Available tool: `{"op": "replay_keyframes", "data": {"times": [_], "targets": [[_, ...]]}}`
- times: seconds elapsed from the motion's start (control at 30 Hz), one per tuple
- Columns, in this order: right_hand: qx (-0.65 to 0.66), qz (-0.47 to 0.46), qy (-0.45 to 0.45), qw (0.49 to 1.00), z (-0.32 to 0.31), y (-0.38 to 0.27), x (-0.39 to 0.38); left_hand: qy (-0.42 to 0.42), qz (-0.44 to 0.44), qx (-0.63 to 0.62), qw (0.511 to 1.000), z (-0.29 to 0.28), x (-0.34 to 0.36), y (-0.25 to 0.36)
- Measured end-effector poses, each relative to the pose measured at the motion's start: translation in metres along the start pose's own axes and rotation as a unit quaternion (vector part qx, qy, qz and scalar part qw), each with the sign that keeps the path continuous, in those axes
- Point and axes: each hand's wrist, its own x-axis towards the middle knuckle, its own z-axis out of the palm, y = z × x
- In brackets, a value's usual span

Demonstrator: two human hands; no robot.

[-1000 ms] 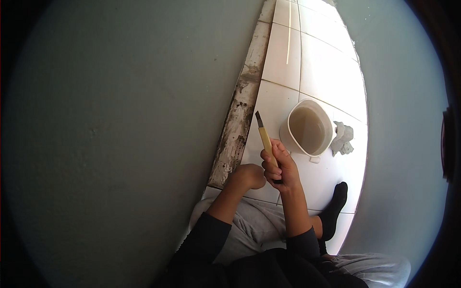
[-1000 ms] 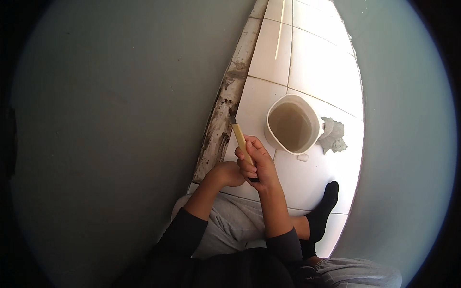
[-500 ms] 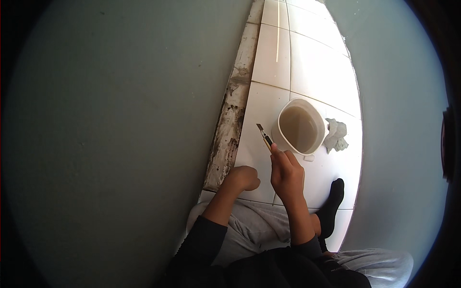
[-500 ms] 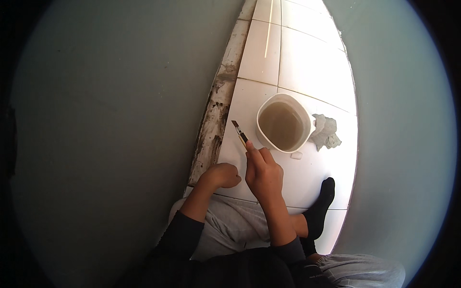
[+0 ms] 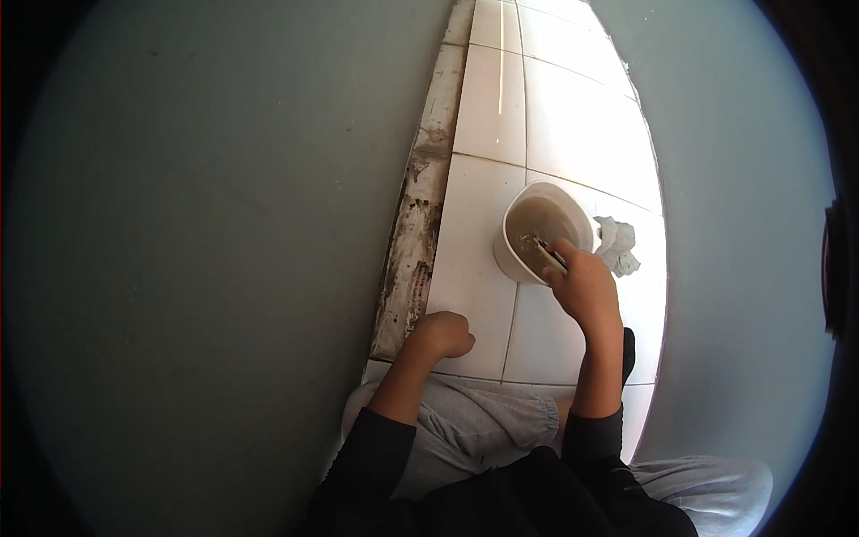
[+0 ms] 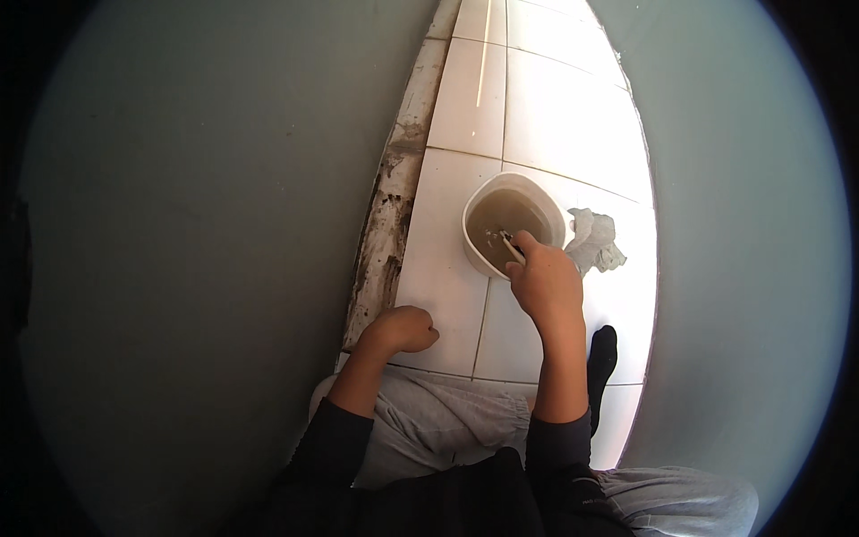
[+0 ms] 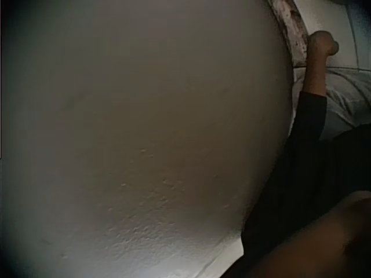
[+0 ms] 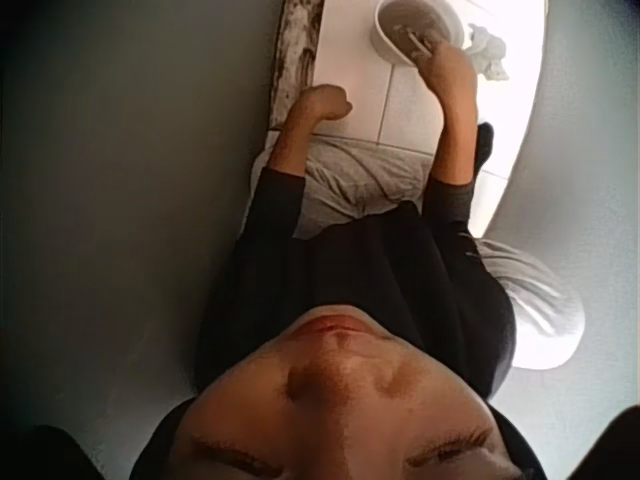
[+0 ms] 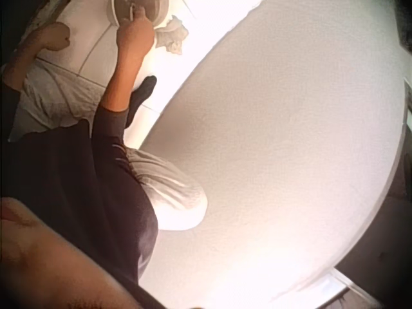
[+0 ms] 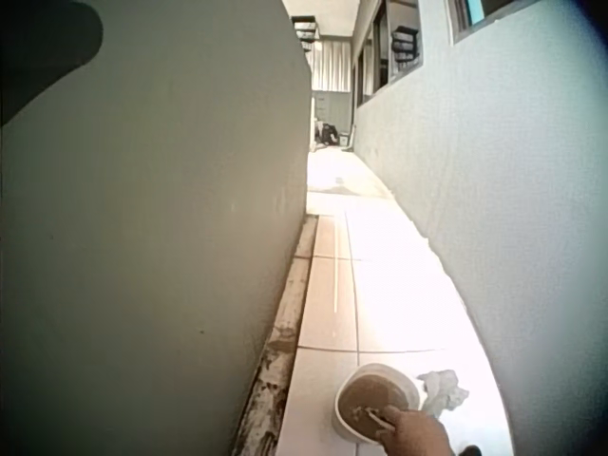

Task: The person uses a scraper to apply and smooth material into a gap at the base of a wall, occasionally dipping the tool into a bucket of water and using a cloth to wipe the surface.

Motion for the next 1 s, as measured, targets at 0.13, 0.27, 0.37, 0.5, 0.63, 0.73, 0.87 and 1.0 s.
{"op": "replay_keyframes", "data": {"times": [0.13,0.27,0.37,0.5,0.63,0.73,0.87,1.0], "targets": [[-0.033,0.035,-0.027,0.998,-0.003,0.004,0.005,-0.015,-0.007,0.003,1.000,-0.002,0.000,0.004],[0.009,-0.015,0.067,0.998,-0.003,-0.011,0.000,-0.011,-0.005,-0.006,1.000,-0.001,0.001,0.004],[0.093,-0.121,0.102,0.983,0.010,-0.040,-0.004,-0.018,-0.011,-0.004,1.000,-0.002,-0.001,0.001],[0.112,-0.168,0.051,0.978,0.038,-0.074,0.005,0.045,0.005,-0.013,0.999,0.004,-0.002,-0.005],[0.061,-0.156,-0.003,0.986,0.095,-0.069,0.032,0.024,-0.003,-0.016,1.000,0.007,0.006,-0.003],[0.012,-0.124,-0.042,0.991,0.111,-0.073,0.043,0.024,-0.004,-0.017,1.000,0.006,0.006,0.001],[-0.032,-0.096,-0.052,0.994,0.125,-0.086,0.058,0.026,0.001,-0.011,1.000,0.008,0.006,-0.001],[-0.021,-0.070,-0.035,0.997,0.133,-0.092,0.085,0.014,0.000,-0.005,1.000,0.007,0.006,0.000]]}}
